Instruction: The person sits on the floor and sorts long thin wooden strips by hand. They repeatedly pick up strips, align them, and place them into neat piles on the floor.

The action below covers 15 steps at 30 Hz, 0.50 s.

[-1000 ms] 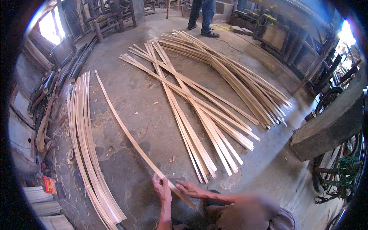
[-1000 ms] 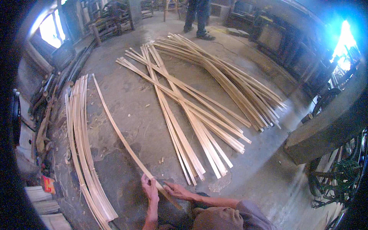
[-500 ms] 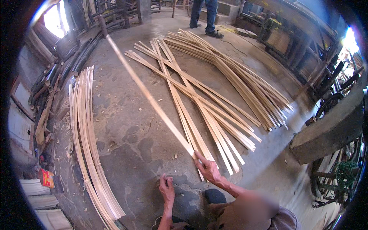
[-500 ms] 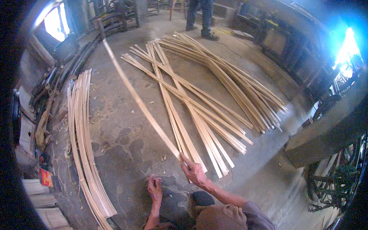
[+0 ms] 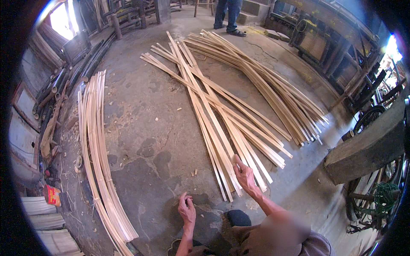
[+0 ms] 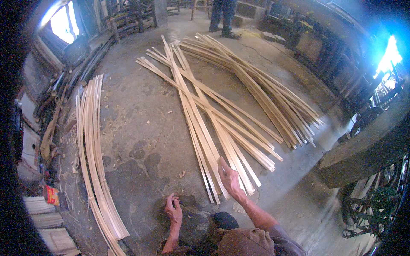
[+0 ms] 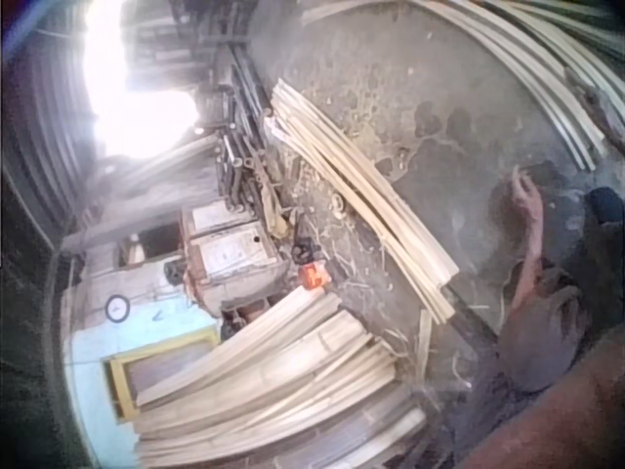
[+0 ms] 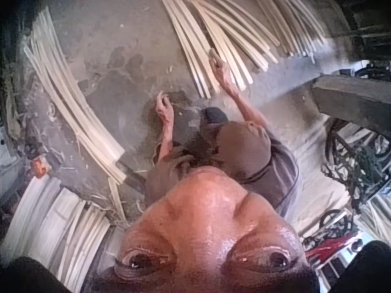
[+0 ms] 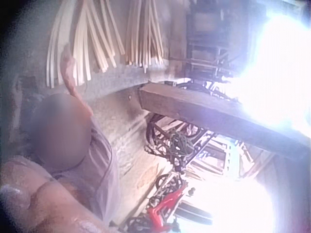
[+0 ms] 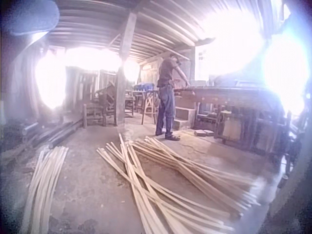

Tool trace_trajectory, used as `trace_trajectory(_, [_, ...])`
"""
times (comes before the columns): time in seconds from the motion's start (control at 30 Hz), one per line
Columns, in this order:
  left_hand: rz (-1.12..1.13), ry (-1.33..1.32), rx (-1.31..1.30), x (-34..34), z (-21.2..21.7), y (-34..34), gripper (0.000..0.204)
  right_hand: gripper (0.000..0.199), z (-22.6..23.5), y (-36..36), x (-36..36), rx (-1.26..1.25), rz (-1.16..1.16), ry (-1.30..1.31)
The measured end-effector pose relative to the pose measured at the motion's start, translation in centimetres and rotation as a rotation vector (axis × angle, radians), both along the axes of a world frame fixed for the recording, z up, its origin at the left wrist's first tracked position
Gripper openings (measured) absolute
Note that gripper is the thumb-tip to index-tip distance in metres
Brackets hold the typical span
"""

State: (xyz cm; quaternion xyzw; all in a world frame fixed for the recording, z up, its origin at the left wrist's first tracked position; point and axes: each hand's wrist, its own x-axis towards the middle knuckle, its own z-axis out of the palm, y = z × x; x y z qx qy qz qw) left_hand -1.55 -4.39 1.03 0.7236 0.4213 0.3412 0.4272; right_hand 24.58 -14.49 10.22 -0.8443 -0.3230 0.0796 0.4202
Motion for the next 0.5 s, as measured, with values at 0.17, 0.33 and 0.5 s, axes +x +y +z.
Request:
trace_trajectory(0.17, [0.005, 0.021, 0.020, -0.3, -0.3, -0.1, 0.026, 0.044, -0.6, -0.4, 0.6, -0.030, -0.067, 0.140])
trace_trajectory(0.33, [0.020, 0.062, -0.018, -0.3, -0.2, -0.1, 0.025, 0.045, 0.2, -0.5, 0.8, 0.002, -0.096, 0.225])
trace_trajectory(0.5, [0.012, 0.060, 0.052, -0.5, 0.0, -0.1, 0.026, 0.042, 0.8, -0.7, 0.8, -0.089, -0.085, 0.126])
